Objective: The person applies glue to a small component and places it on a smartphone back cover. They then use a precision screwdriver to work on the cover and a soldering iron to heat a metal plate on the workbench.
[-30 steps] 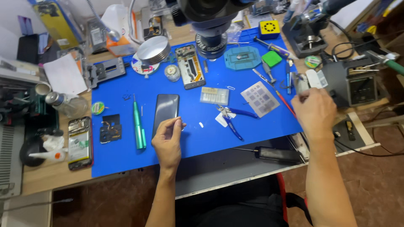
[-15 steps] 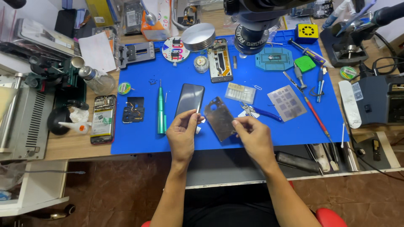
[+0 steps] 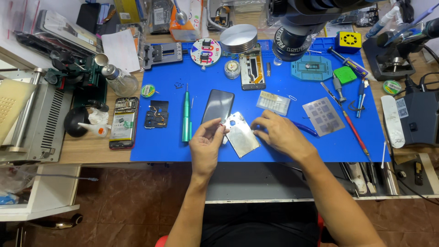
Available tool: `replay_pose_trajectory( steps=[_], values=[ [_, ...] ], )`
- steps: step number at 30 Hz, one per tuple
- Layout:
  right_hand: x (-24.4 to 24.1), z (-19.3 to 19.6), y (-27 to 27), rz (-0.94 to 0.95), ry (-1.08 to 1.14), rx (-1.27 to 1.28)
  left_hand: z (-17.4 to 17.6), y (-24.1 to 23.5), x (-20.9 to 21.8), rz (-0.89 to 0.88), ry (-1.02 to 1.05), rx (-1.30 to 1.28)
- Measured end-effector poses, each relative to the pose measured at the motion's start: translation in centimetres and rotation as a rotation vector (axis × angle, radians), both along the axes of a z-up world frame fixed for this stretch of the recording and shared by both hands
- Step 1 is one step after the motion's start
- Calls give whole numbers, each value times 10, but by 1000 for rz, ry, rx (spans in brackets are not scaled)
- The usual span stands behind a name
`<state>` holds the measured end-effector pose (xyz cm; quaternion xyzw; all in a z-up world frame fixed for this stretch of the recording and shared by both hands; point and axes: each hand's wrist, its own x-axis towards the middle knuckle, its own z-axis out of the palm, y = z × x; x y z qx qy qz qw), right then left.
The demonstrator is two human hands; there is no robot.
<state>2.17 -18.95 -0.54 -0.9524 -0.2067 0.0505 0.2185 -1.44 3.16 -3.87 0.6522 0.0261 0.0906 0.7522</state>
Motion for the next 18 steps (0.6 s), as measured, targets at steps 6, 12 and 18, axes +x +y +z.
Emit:
replay_pose_trajectory(
  steps=[6, 12, 18],
  values=[
    [33, 1, -3, -9, 257, -66, 3, -3, -5, -42, 30, -36],
    [42, -41, -32, -241, -122, -153, -1, 2, -5, -32, -26, 18],
    [-9, -17, 31, -249, -64, 29, 9, -6, -7, -40, -29, 34]
  ],
)
